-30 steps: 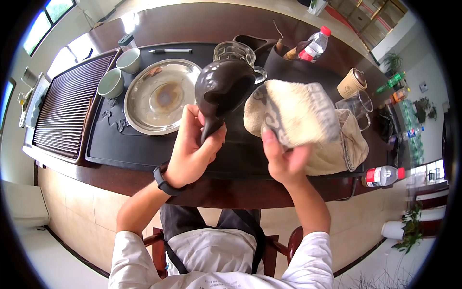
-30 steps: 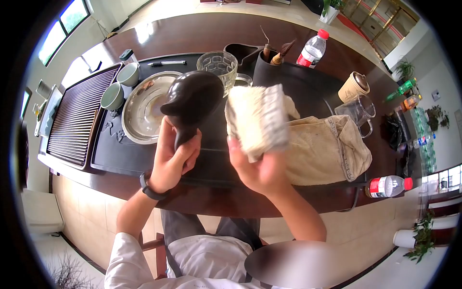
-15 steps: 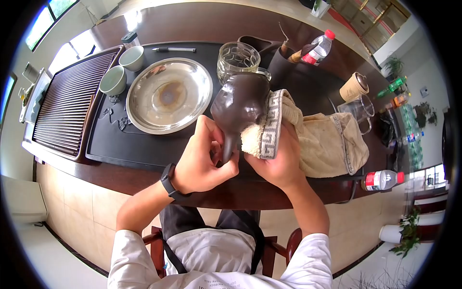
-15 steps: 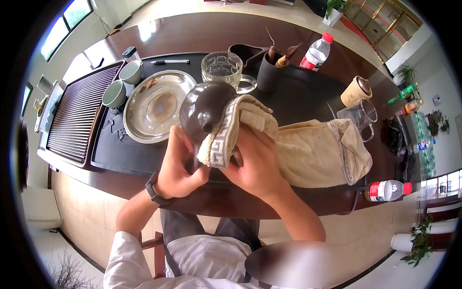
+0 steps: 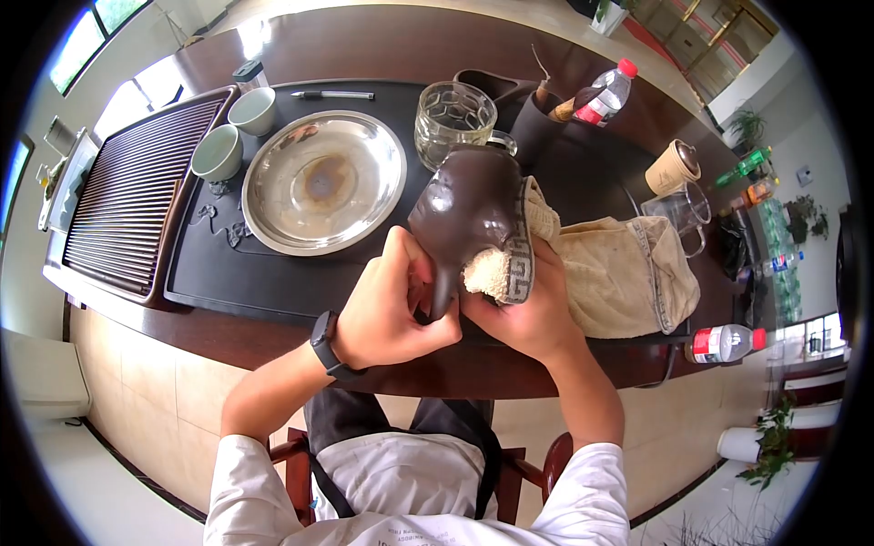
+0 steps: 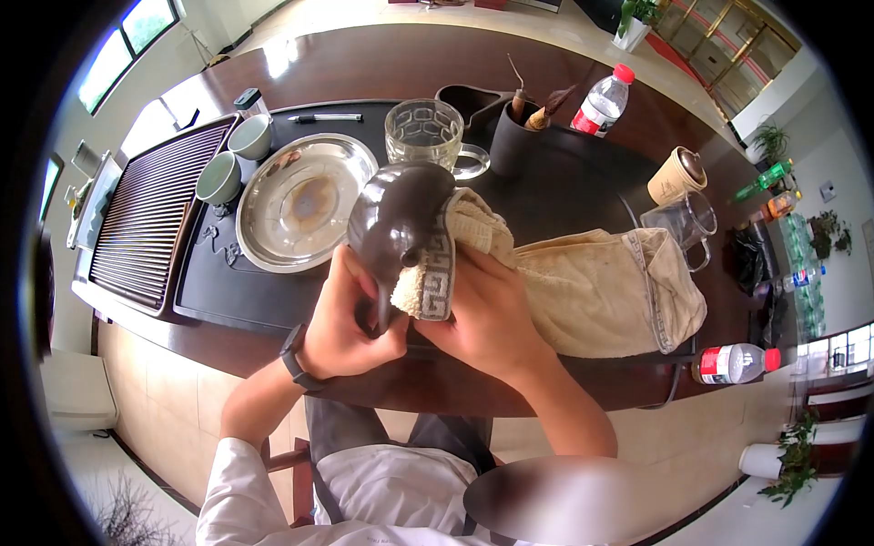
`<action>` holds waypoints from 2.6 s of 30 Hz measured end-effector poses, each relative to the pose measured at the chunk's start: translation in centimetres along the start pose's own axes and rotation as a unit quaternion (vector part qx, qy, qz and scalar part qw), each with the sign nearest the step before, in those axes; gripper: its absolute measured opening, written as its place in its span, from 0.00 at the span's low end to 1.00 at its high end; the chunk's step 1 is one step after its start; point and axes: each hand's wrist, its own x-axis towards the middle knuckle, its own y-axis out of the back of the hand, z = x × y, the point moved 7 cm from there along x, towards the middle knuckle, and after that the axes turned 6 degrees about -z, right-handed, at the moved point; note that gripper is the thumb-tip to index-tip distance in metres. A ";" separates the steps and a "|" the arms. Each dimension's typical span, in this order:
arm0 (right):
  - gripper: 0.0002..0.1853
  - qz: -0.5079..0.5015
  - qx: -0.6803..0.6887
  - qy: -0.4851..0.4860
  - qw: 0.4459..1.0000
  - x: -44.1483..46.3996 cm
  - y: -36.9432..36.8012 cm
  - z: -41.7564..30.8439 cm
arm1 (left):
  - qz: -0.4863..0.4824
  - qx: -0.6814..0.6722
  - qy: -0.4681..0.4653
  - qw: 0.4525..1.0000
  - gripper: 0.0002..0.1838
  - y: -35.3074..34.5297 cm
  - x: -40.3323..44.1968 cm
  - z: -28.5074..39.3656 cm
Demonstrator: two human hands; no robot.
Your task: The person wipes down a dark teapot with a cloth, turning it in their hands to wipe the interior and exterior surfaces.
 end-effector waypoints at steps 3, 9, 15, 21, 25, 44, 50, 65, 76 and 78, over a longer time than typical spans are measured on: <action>0.19 -0.008 0.010 -0.011 1.000 -0.1 -0.2 0.1 | -0.008 0.031 -0.002 0.999 0.23 0.0 0.1 0.3; 0.17 -0.020 0.019 -0.047 0.999 0.0 -0.1 0.0 | -0.023 0.063 0.015 0.998 0.22 -0.2 0.4 0.8; 0.17 -0.013 -0.009 -0.034 0.999 0.0 0.3 -0.2 | -0.033 0.071 0.017 0.997 0.21 -0.4 0.4 1.1; 0.21 -0.014 0.018 -0.034 0.999 -0.1 0.6 0.3 | -0.048 0.023 0.027 0.998 0.21 -0.8 0.3 0.4; 0.18 -0.013 0.022 -0.037 0.999 -0.2 0.9 0.4 | -0.050 -0.034 0.046 0.997 0.21 -1.1 0.1 -0.2; 0.18 0.065 0.103 -0.052 0.991 -0.7 1.1 1.1 | -0.056 -0.195 0.036 0.978 0.19 -0.9 0.0 -1.1; 0.13 0.091 0.119 -0.048 0.988 -0.6 1.5 0.8 | -0.078 -0.238 0.033 0.968 0.18 -0.8 0.2 -0.8; 0.15 0.146 0.242 -0.115 0.952 -2.3 1.6 1.9 | -0.076 -0.292 0.025 0.953 0.18 -0.6 0.6 -0.4; 0.15 0.243 0.247 -0.071 0.935 -2.6 2.5 1.5 | -0.064 -0.317 0.057 0.945 0.16 -0.3 0.6 -0.7; 0.15 0.228 0.234 -0.066 0.943 -2.6 2.2 1.3 | -0.071 -0.312 0.059 0.946 0.16 -0.4 0.6 -0.7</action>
